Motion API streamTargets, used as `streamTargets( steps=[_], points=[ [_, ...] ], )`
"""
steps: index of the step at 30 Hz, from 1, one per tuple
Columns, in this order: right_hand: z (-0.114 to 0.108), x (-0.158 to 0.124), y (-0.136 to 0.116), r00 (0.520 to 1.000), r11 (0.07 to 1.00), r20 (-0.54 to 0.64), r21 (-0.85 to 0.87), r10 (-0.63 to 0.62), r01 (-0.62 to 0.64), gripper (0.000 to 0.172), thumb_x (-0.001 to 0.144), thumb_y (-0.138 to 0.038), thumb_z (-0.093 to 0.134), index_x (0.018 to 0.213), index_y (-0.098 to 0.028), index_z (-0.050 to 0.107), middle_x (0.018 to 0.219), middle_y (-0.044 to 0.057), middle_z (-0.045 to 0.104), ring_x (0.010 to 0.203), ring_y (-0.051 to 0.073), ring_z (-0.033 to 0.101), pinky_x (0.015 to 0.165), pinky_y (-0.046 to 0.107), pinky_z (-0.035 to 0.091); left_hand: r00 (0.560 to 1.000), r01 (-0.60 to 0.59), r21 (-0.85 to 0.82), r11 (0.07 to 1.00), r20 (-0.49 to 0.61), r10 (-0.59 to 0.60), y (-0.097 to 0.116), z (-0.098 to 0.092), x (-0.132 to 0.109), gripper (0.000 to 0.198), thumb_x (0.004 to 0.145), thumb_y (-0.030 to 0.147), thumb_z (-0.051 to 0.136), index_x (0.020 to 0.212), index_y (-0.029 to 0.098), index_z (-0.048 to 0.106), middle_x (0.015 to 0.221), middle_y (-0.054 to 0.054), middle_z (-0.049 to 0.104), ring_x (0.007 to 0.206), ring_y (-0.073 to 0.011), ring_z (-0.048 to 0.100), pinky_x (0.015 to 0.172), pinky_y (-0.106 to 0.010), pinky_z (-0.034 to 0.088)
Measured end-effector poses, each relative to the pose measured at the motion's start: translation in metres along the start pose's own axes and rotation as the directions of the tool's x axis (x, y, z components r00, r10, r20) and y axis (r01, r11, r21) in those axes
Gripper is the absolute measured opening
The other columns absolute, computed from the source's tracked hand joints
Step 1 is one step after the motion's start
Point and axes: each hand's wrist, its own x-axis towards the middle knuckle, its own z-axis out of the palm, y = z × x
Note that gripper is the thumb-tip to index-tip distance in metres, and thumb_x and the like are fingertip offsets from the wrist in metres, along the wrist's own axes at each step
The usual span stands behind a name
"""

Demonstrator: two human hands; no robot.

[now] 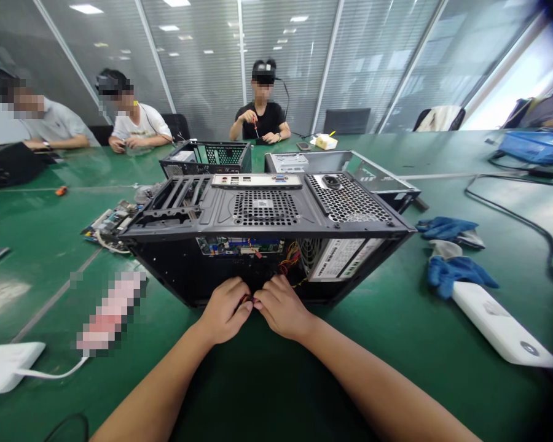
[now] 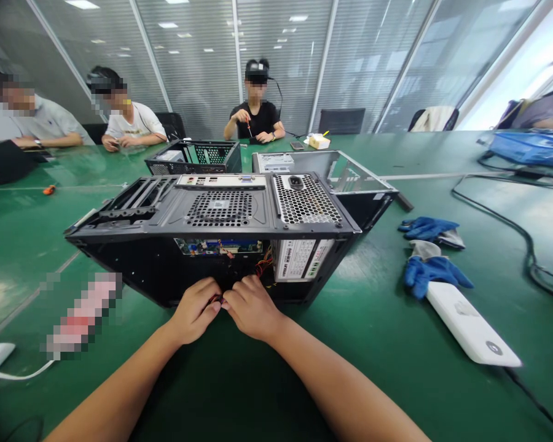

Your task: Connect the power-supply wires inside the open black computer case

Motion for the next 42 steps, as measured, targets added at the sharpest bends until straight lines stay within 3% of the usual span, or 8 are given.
streamTargets(
  steps=[12,20,24,28,35,42],
  points=[
    [-0.0039,0.0015,-0.0007,1.0,0.999,0.017,0.039,0.024,-0.025,0.03,0.097,-0.028,0.037,0.083,-0.017,0.06,0.072,0.005,0.054,0.073,0.02,0.041,0.07,0.036,0.032,0.999,-0.03,0.051,0.998,-0.02,0.031,0.0054,-0.0028,0.0002,0.022,0.093,0.035,0.036,0.085,0.018,0.049,0.081,-0.006,0.049,0.075,-0.0204,0.044,0.07,-0.037,0.038],
    [-0.0002,0.0002,-0.004,0.993,0.997,-0.115,0.076,0.04,-0.031,0.019,0.094,-0.022,0.046,0.1,-0.017,0.063,0.088,0.008,0.058,0.084,0.021,0.047,0.078,0.038,0.037,0.997,0.065,-0.17,0.983,-0.026,-0.07,0.0032,0.0008,0.0015,0.032,0.097,0.036,0.031,0.076,0.018,0.048,0.073,-0.003,0.047,0.069,-0.0175,0.045,0.064,-0.031,0.035],
    [-0.0009,0.0005,-0.0067,0.994,0.998,-0.099,0.05,0.037,-0.032,0.023,0.094,-0.023,0.044,0.108,-0.016,0.061,0.091,0.009,0.059,0.084,0.022,0.046,0.076,0.038,0.038,0.993,0.103,-0.279,0.955,-0.026,-0.115,0.0011,0.002,0.001,0.035,0.097,0.035,0.031,0.069,0.019,0.042,0.069,-0.001,0.045,0.065,-0.0156,0.044,0.061,-0.03,0.032],
    [-0.0016,0.0009,-0.0055,0.995,0.997,-0.077,-0.058,-0.055,0.05,0.021,0.095,-0.025,0.045,0.105,-0.017,0.062,0.087,0.008,0.058,0.081,0.022,0.044,0.076,0.038,0.036,0.986,0.161,-0.332,0.929,0.009,-0.168,0.0004,0.0017,0.0005,0.036,0.097,0.036,0.03,0.069,0.018,0.044,0.069,-0.001,0.047,0.065,-0.0152,0.044,0.062,-0.029,0.033],
    [-0.0003,0.0017,-0.0022,0.995,0.992,-0.075,-0.109,-0.068,0.059,0.026,0.097,-0.026,0.041,0.089,-0.015,0.062,0.072,0.005,0.053,0.072,0.02,0.039,0.068,0.035,0.031,0.995,0.093,-0.239,0.966,0.0,-0.096,0.0036,-0.0004,0.0007,0.033,0.096,0.037,0.034,0.073,0.018,0.047,0.072,-0.001,0.047,0.066,-0.0152,0.045,0.061,-0.028,0.033],
    [-0.0008,0.002,-0.0034,1.0,1.0,-0.002,-0.016,0.0,0.0,0.03,0.098,-0.028,0.036,0.083,-0.016,0.059,0.072,0.005,0.054,0.072,0.019,0.04,0.069,0.035,0.03,1.0,-0.008,-0.097,0.995,-0.029,0.005,0.0036,-0.0024,-0.0001,0.026,0.095,0.037,0.037,0.08,0.018,0.047,0.075,-0.003,0.046,0.069,-0.0174,0.043,0.064,-0.031,0.033]
  ],
)
